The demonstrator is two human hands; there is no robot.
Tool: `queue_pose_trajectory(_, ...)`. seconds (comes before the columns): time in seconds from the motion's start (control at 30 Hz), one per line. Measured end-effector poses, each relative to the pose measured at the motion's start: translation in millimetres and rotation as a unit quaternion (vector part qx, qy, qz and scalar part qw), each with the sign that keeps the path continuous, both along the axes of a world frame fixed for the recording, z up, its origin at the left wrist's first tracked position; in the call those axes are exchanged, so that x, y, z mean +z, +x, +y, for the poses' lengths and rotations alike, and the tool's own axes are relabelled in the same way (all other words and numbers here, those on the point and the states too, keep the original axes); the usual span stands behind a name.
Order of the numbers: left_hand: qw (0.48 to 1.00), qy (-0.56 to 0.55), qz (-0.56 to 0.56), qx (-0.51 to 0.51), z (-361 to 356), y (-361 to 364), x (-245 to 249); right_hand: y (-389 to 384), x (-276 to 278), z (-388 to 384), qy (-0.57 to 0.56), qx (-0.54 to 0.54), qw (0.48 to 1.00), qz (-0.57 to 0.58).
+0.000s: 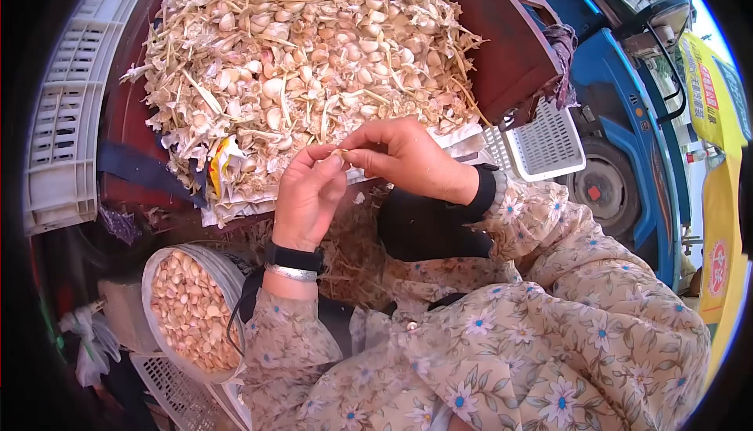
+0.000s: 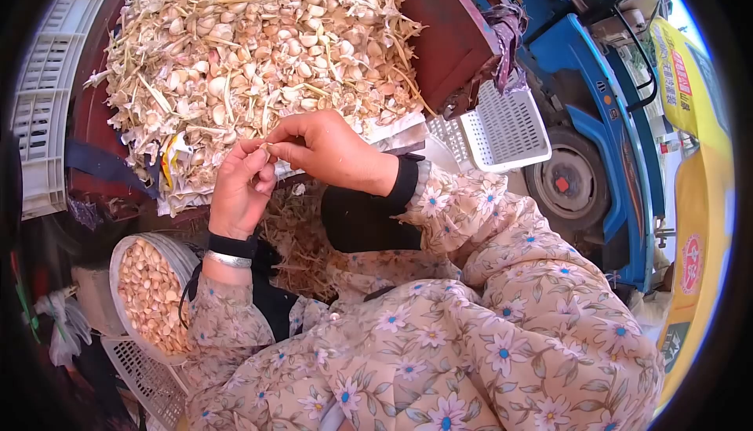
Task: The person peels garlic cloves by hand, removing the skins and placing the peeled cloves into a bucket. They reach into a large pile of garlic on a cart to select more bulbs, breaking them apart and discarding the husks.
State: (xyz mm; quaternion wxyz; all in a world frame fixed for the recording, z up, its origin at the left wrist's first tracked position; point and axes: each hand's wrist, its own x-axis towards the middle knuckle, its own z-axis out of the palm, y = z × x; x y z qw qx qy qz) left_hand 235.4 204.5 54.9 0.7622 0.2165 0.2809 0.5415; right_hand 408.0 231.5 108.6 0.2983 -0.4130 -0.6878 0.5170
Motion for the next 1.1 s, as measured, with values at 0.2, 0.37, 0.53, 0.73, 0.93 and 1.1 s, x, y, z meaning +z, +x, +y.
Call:
queue_pose_trajectory(0.2,0.997,0.01,0.075,-0.003,-4,-4,7,-1,-2,3,0.256,0.095,0.95,-0.15)
queue_pose_trajectory(0.37,0.991,0.006,0.135,-0.02,-10,-8,8,-11,-5,-5,0.234,0.088,0.948,-0.196)
queue_pose_trajectory(0.53,0.987,0.021,0.157,-0.025,-13,-19,13,-21,-20,-11,0.221,0.054,0.968,-0.109)
queue_pose_trajectory(0.73,0.992,0.125,0.027,-0.023,-34,-31,36,-33,-26,8,0.123,0.031,0.988,-0.086)
queue_pose_trajectory(0.93,0.99,-0.052,-0.041,0.127,-11,-49,8,-81,-54,39,0.34,0.09,0.928,-0.122)
queue_pose_trajectory(1.1,0.974,-0.152,0.016,0.164,-6,-39,-4,-94,-55,50,0.389,0.095,0.875,-0.27)
